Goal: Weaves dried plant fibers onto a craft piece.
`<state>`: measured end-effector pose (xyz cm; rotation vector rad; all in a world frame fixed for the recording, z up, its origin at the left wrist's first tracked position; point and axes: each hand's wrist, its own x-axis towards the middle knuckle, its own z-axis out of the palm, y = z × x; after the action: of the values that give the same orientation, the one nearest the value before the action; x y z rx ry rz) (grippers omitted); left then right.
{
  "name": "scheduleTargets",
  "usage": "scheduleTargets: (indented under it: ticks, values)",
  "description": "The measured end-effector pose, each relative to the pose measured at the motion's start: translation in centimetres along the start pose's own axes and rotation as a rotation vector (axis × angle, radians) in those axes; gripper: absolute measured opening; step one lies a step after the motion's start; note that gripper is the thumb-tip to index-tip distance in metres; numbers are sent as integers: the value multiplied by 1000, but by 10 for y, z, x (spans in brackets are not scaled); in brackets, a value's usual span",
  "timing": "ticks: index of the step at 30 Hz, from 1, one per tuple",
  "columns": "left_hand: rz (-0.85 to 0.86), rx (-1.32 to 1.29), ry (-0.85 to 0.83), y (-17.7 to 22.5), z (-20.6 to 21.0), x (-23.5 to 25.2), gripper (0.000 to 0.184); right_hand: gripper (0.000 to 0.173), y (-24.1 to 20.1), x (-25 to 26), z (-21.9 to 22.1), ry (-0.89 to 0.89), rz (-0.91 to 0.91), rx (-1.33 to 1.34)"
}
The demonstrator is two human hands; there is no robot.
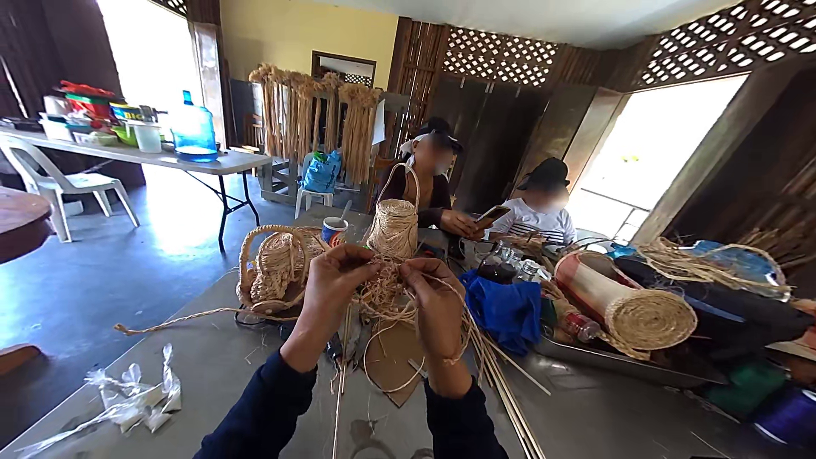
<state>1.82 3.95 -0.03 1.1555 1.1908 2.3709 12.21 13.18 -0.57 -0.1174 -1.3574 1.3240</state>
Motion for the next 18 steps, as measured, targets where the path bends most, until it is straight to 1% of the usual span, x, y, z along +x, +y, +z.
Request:
scheduleTargets:
  ticks: [4,6,8,11,13,15,18]
  values:
    - [-23,41,-2,-3,0,-4,17,8,3,1,-5,25,-93,-181]
    - [-26,131,-50,-2,-2,-3,18,6,3,4,-9,16,-153,-278]
    - [8,217,-103,-2,-7,-1,14,6,1,6,-15,-24,-183,-341]
    - [26,320,-179,0,-16,2,14,7,-4,7,-21,-105,-159,-388]
    - [46,399,-215,2,-19,5,10,7,-5,8,-20,-153,-143,-389]
    - [61,472,-244,5,-21,6,7,7,-5,6,-19,-206,-134,-404]
    - [68,556,-261,11,-20,2,6,7,-3,1,-16,-258,-106,-449]
